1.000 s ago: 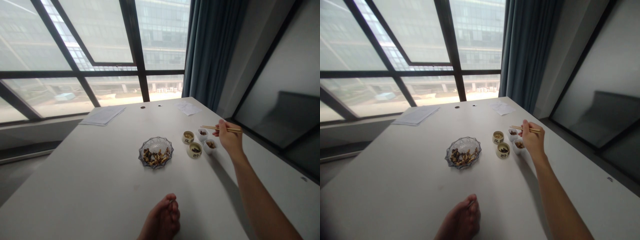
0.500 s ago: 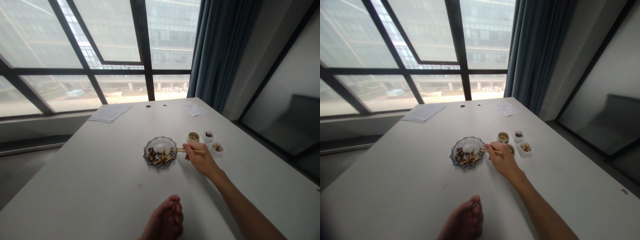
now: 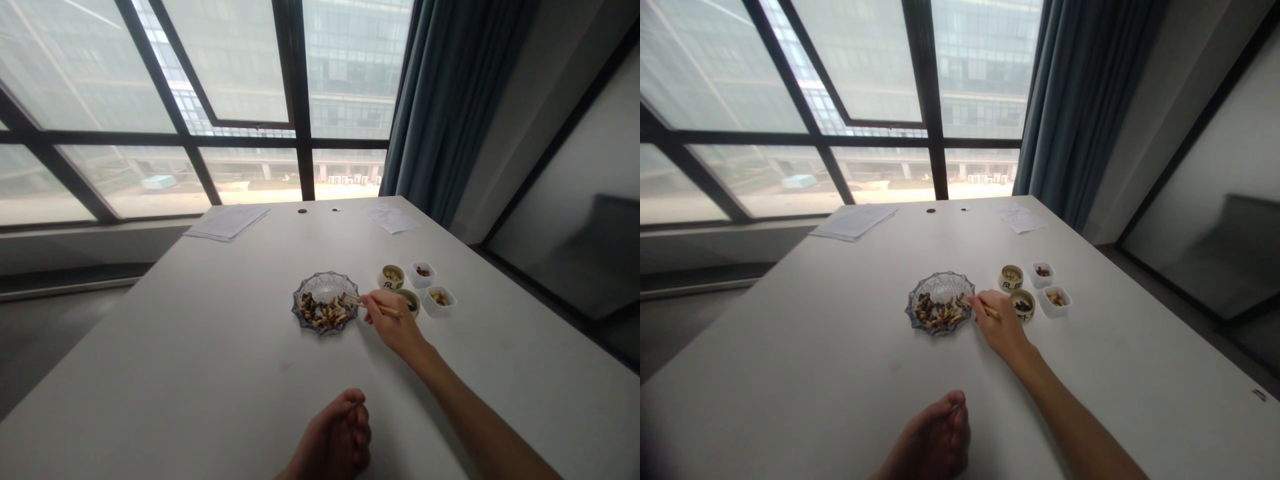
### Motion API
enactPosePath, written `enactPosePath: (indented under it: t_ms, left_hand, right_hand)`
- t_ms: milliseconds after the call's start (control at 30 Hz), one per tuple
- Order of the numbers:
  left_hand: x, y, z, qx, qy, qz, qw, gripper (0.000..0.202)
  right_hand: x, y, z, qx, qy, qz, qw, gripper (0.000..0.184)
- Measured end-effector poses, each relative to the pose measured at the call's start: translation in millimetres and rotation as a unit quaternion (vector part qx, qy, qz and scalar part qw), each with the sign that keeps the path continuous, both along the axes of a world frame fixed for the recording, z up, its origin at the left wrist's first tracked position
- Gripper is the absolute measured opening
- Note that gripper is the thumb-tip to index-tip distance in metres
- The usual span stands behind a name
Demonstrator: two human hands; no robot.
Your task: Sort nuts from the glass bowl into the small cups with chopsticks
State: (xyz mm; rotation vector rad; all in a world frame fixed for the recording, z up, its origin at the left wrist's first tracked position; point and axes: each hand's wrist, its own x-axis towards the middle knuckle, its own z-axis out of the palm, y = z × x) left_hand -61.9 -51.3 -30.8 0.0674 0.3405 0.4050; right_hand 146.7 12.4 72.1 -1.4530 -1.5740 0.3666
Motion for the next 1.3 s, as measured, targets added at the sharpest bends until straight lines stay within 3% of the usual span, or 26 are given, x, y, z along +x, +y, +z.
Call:
enactPosePath:
  t_ms: [233, 400, 567, 933, 1100, 1300]
  left_hand:
    - [-0.5, -1.4, -1.3, -0.001, 0.000, 0.002, 1.000, 0.018]
    - [-0.4, -0.4, 0.1, -0.004, 0.007, 0.000, 1.000, 0.017]
    - [-0.2, -0.5, -0.2, 0.007, 0.001, -0.002, 1.000, 0.018]
    - [0.9, -2.1, 0.9, 0.012, 0.006, 0.001, 1.000, 0.018]
    - [-0.1, -2.0, -1.0, 0.002, -0.002, -0.001, 1.000, 0.018]
    - [0.1, -0.4, -3.8, -0.004, -0.005, -0.008, 1.000, 0.016]
  right_hand:
    - [-0.9, 3.7, -9.7, 0.010, 0.009, -0.001, 1.000, 0.042]
    - [2.7, 2.8, -4.8, 0.009, 0.010, 0.043, 0.999, 0.037]
    - [4.0, 1.2, -0.3, 0.006, 0.022, 0.016, 1.000, 0.032]
    - [-0.1, -3.5, 3.0, -0.012, -0.008, -0.001, 1.000, 0.044]
    - [0.9, -4.6, 5.9, -0.001, -0.003, -0.050, 0.999, 0.050]
    - [-0.1, -2.9, 1.2, -0.004, 0.030, -0.011, 0.999, 0.046]
